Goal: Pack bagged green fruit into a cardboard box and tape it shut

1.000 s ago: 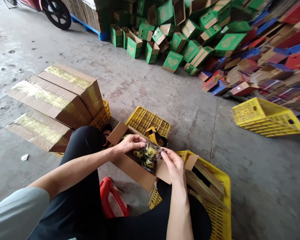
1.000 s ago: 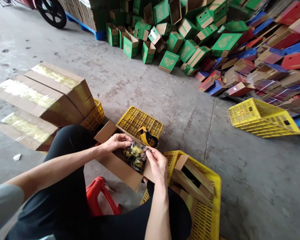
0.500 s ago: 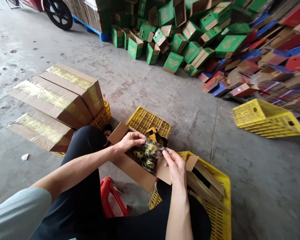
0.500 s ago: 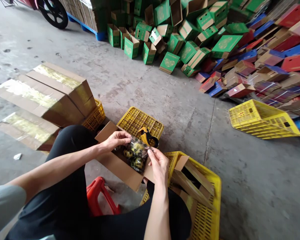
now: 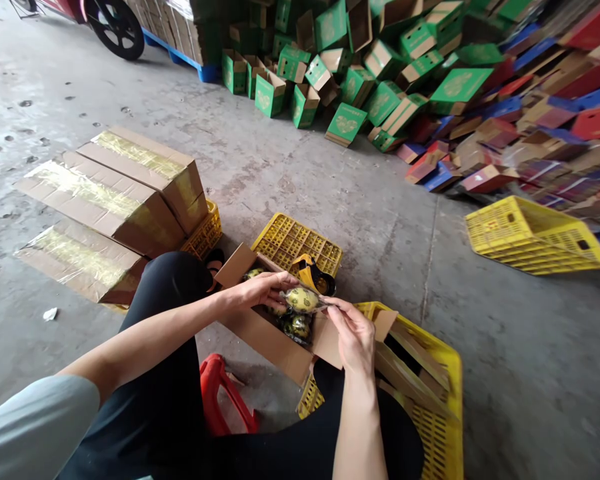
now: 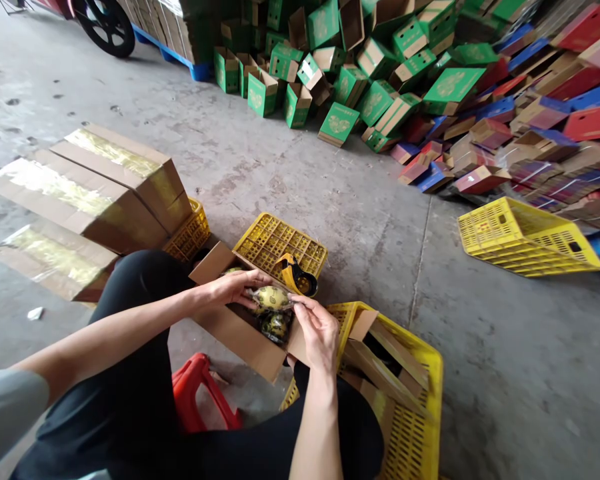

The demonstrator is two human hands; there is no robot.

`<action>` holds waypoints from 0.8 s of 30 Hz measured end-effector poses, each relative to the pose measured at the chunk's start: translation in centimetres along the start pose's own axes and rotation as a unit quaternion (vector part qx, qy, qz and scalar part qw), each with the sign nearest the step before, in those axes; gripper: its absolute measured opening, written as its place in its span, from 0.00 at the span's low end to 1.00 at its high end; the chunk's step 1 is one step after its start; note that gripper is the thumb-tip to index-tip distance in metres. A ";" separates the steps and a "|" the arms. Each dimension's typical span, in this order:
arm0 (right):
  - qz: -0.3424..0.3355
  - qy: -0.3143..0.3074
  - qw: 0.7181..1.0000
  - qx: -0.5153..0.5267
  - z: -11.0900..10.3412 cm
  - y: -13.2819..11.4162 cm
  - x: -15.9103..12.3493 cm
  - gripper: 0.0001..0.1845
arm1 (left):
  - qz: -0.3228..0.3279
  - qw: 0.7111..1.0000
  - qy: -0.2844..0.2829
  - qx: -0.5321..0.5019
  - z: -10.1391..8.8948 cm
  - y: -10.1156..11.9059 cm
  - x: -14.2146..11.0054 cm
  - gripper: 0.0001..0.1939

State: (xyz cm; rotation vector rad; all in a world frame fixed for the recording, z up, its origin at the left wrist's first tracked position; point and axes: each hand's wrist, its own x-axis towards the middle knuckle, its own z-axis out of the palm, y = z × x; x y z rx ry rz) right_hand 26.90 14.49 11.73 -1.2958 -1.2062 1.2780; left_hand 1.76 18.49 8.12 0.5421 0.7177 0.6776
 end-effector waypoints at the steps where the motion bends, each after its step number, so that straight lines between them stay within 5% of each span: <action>1: -0.003 -0.006 1.000 0.000 0.0 -0.1 -0.1 0.11 | -0.022 1.000 -0.021 0.006 0.1 -0.1 -0.1 0.33; 4: -0.014 -0.028 1.000 -0.002 0.1 -0.3 -0.1 0.09 | -0.059 0.996 -0.063 0.013 0.3 -0.2 -0.5 0.31; 10: -0.072 -0.013 0.997 -0.029 0.0 -0.3 0.1 0.10 | 0.002 0.998 -0.066 0.009 0.1 0.2 -0.7 0.29; 17: 0.033 0.017 0.999 -0.038 0.6 -0.4 0.5 0.27 | 0.052 0.996 -0.059 0.043 0.2 0.2 -0.7 0.29; 24: 0.039 -0.025 0.996 -0.080 0.6 0.1 0.5 0.18 | 0.108 0.990 -0.045 0.081 0.1 0.2 -0.2 0.29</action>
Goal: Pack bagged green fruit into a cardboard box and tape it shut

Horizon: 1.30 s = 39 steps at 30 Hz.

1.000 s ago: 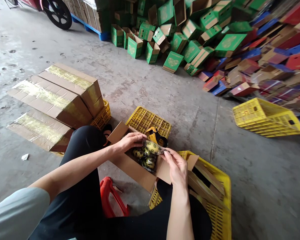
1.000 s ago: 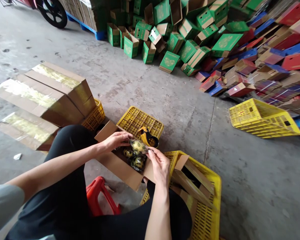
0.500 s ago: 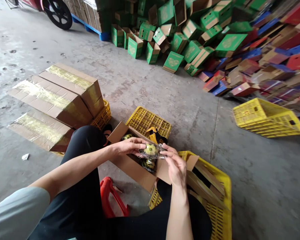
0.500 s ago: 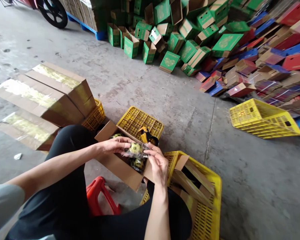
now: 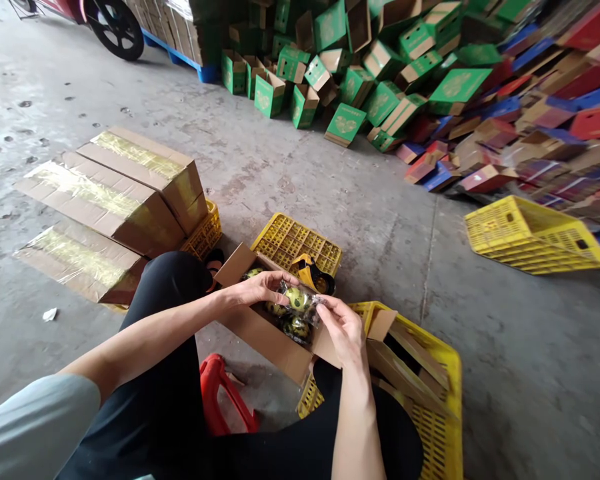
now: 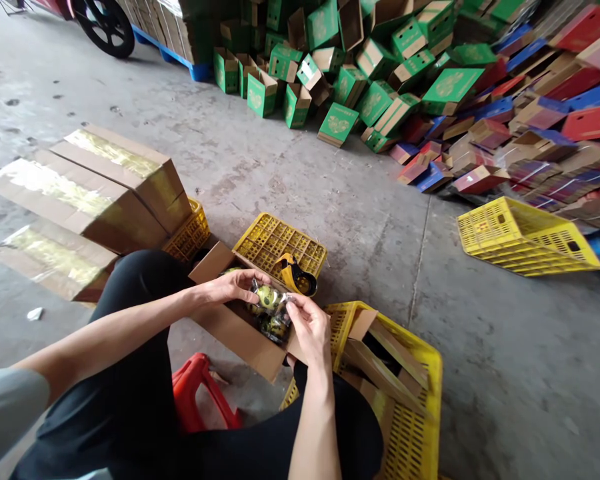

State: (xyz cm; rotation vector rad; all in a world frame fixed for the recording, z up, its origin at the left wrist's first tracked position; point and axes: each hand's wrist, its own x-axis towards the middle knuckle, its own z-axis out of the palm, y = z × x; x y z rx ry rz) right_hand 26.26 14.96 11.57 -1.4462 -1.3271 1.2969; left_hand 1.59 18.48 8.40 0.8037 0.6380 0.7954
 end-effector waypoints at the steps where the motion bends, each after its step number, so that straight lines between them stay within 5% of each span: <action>1: -0.008 0.003 1.000 -0.004 0.0 0.0 0.0 0.17 | 0.001 1.000 -0.001 0.003 0.0 0.0 0.0 0.29; 8: -0.045 0.012 0.998 -0.035 0.0 -0.2 -0.2 0.11 | -0.012 1.000 -0.026 -0.001 0.2 -0.3 -0.1 0.40; 14: -0.094 0.003 0.996 -0.007 0.5 -0.8 -0.2 0.06 | -0.122 0.990 0.026 -0.072 -0.1 -0.9 -0.2 0.30; 18: -0.110 -0.016 0.994 0.012 0.5 -0.6 -0.1 0.06 | -0.160 0.985 -0.012 -0.067 -0.6 -1.1 -0.2 0.30; 27: -0.107 -0.020 0.993 -0.040 0.6 -0.2 0.0 0.09 | -0.158 0.987 -0.021 -0.004 -0.6 0.5 -0.7 0.36; 31: -0.079 -0.025 0.994 -0.072 0.8 -0.2 -0.1 0.17 | -0.063 0.988 -0.033 0.136 -1.8 2.2 -0.8 0.31; 34: -0.082 -0.060 0.982 -0.161 1.1 0.5 0.0 0.13 | 0.021 0.945 0.010 0.325 -3.1 3.2 -1.2 0.26; 39: -0.110 -0.134 0.911 -0.375 3.0 2.8 0.4 0.18 | 0.050 0.757 0.091 0.645 -3.6 2.8 -2.0 0.27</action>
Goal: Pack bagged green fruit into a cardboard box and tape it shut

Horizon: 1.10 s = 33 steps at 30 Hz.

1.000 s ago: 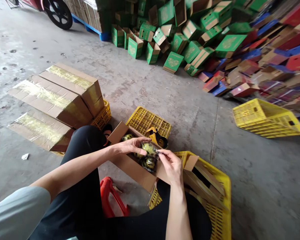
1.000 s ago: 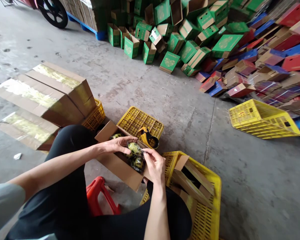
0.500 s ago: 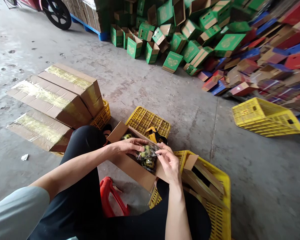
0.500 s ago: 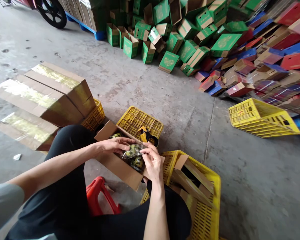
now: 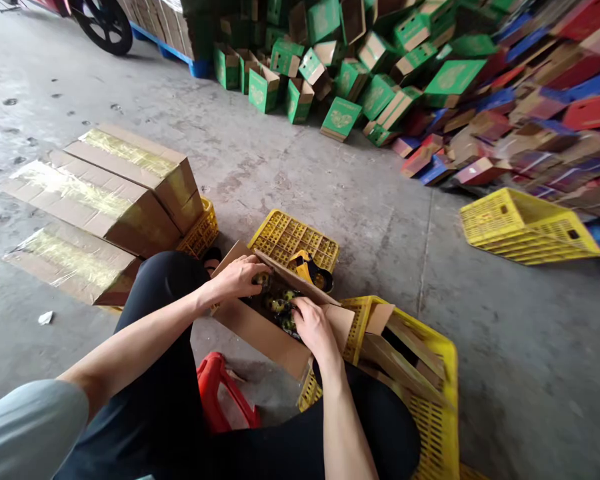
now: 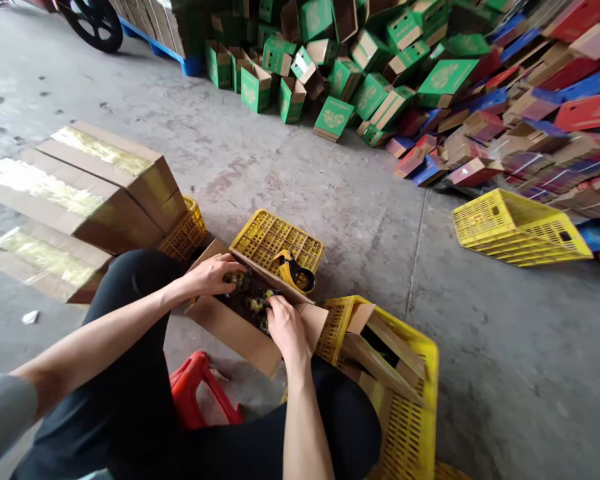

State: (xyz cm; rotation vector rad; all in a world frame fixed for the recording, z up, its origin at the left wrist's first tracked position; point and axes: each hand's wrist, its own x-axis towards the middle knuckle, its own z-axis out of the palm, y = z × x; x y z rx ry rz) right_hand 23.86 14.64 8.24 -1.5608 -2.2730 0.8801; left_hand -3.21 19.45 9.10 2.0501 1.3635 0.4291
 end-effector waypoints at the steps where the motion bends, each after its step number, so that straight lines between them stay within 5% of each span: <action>1: 0.001 -0.023 0.999 -0.036 0.6 -0.1 0.2 0.19 | 0.001 0.999 0.002 0.043 0.2 0.1 -0.1 0.26; 5: 0.037 -0.094 0.981 -0.164 2.4 -1.1 0.7 0.27 | -0.005 0.994 0.019 0.106 0.6 0.8 -0.1 0.21; 9: 0.075 -0.090 0.962 -0.248 2.5 -2.0 1.0 0.29 | -0.016 0.997 0.010 0.073 0.7 0.6 0.1 0.21; 18: 0.099 -0.091 0.952 -0.276 2.3 -2.0 1.3 0.17 | 0.020 0.999 0.031 -0.001 0.9 0.0 0.1 0.21; 23: 0.122 -0.093 0.948 -0.279 2.7 -2.4 1.3 0.21 | 0.075 0.996 0.002 -0.049 1.7 1.0 0.0 0.20; 33: 0.160 -0.048 0.955 -0.244 0.4 -3.2 0.8 0.11 | 0.035 0.986 -0.049 0.155 4.9 2.6 -0.8 0.18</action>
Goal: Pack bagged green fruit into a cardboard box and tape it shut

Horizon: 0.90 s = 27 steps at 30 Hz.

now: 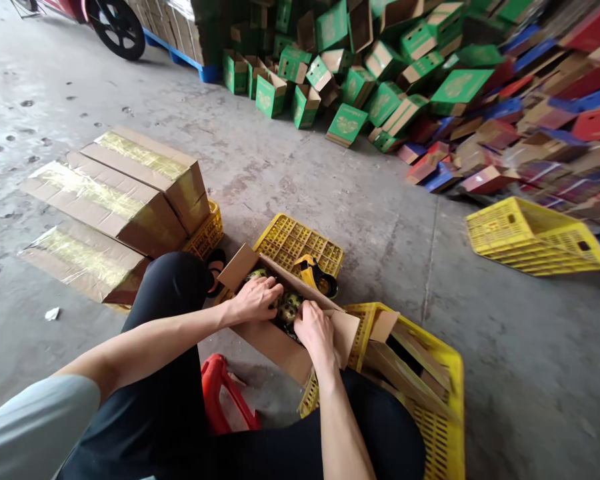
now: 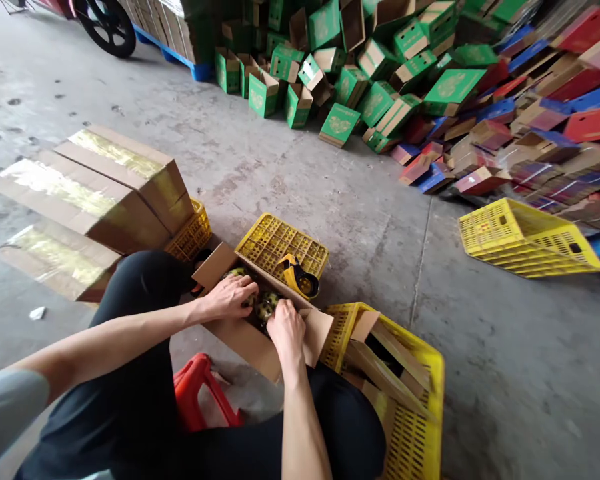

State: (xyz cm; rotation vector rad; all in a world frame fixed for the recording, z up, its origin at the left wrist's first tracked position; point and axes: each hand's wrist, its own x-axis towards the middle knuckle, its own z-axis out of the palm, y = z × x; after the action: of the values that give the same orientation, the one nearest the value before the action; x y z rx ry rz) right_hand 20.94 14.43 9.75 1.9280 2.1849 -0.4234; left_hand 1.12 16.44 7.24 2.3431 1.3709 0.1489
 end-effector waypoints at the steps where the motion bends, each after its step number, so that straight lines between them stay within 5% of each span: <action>1: 0.009 0.006 1.000 0.010 -0.4 0.3 -0.2 0.09 | 0.000 1.000 -0.004 0.016 0.4 0.1 0.0 0.17; 7: 0.022 0.010 0.985 0.170 -2.1 3.8 -1.3 0.03 | 0.009 0.999 0.010 0.033 2.3 0.6 0.0 0.16; 12: 0.005 0.019 0.925 0.380 -2.5 5.8 -1.7 0.03 | 0.007 0.986 0.042 -0.158 1.5 0.8 0.5 0.24; 15: -0.031 0.022 0.874 0.485 -2.7 6.1 -2.0 0.07 | -0.030 0.916 0.012 -0.399 0.7 0.7 1.1 0.28; 19: -0.048 0.018 0.825 0.563 -2.8 6.0 -2.0 0.12 | -0.093 0.729 -0.105 -0.671 0.2 0.5 1.6 0.29; 21: -0.043 0.015 0.811 0.583 -2.8 5.9 -1.9 0.15 | -0.117 0.669 -0.103 -0.727 0.1 0.4 1.7 0.28; 27: 0.024 -0.031 0.765 0.642 -2.0 5.6 -1.4 0.31 | -0.134 0.628 -0.054 -0.764 -0.2 0.4 1.6 0.30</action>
State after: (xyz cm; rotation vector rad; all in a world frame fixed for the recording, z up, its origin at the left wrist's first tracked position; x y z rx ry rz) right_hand 26.75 14.41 11.63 2.2964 1.8132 -2.4027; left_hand 2.21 17.67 7.36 0.6541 0.7911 0.7204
